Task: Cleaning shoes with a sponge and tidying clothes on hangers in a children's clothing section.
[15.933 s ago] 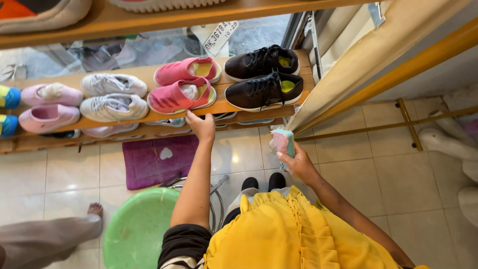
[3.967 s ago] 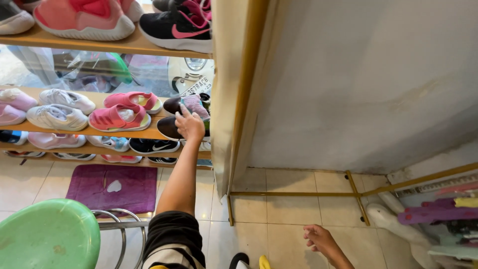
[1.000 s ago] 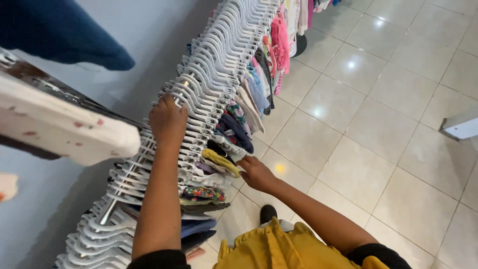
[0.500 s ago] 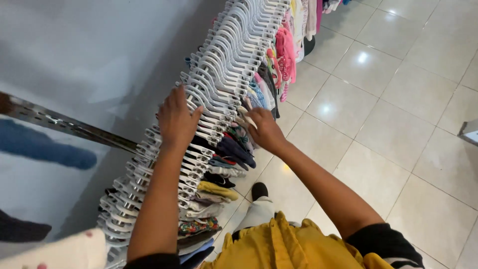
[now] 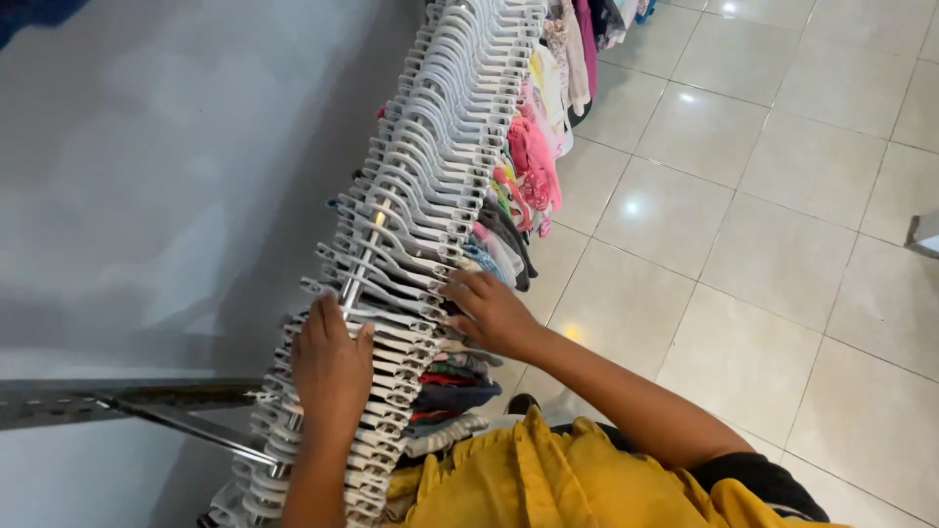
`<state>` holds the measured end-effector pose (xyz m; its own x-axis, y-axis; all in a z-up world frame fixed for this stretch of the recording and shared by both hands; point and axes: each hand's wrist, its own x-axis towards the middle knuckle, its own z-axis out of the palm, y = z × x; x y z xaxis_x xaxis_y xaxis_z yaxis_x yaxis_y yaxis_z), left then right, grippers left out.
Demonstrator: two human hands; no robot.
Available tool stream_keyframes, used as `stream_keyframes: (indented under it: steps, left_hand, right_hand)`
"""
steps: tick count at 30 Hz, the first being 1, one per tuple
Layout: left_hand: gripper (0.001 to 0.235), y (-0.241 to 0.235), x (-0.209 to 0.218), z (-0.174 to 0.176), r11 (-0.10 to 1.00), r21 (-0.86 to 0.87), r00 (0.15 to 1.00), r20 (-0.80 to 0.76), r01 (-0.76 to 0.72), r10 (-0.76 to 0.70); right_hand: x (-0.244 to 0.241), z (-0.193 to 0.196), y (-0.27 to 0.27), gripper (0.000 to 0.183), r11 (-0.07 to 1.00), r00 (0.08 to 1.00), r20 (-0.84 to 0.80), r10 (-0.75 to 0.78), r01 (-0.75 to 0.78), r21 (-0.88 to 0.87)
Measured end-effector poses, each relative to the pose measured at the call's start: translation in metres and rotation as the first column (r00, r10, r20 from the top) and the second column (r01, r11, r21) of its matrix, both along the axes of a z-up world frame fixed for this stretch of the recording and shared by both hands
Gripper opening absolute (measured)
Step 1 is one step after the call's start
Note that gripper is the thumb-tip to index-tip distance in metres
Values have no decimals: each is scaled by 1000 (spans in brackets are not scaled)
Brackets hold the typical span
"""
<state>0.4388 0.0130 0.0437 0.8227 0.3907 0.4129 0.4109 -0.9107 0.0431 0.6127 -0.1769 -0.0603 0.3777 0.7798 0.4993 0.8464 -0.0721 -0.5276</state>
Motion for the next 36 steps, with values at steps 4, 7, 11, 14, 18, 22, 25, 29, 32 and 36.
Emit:
stream_keyframes:
  steps: [4,7,11,14,18,22,25,29,32,36]
  left_hand:
    - [71,0,56,15,999,-3,996,-78,-54,53]
    - [75,-4,128,18,992,105,996,33,74,-78]
    - [76,2,218,1,986,167,999,25,17,-21]
    - [73,3,240,-6,979,172,994,15,-113,112]
    - [68,5,221,-16,969,155,981,10,-191,192]
    - [66,-9,236,-7,962,95,965,-28,-258,261]
    - [68,-13,285,-2,946,96,951,-9,-308,310]
    - [78,12,386,-10,974,79,976,65,-214,209]
    - [80,23,428,-18,974,58,974,74,-220,216]
    - [74,21,416,-21,945,-57,946,-63,-322,319]
  right_hand:
    - [85,12,7,47,967,980,-57,-191,198,163]
    - [141,26,20,48,939,960,-14,-281,278,201]
    - [169,-2,37,56,950,950,-1,-313,313,11]
    - [178,-8,19,59,992,983,-138,-120,114,-56]
    - [233,-4,-12,53,998,979,-197,47,-54,-31]
    - [337,-11,-24,45,994,975,-201,-97,105,30]
    - [402,-4,-17,56,987,985,-101,-143,150,64]
    - [436,-23,11,68,988,989,-35,-141,139,-61]
    - [424,-50,20,80,982,995,-96,-27,8,-191]
    - [411,-51,6,89,915,910,-406,86,-233,-329]
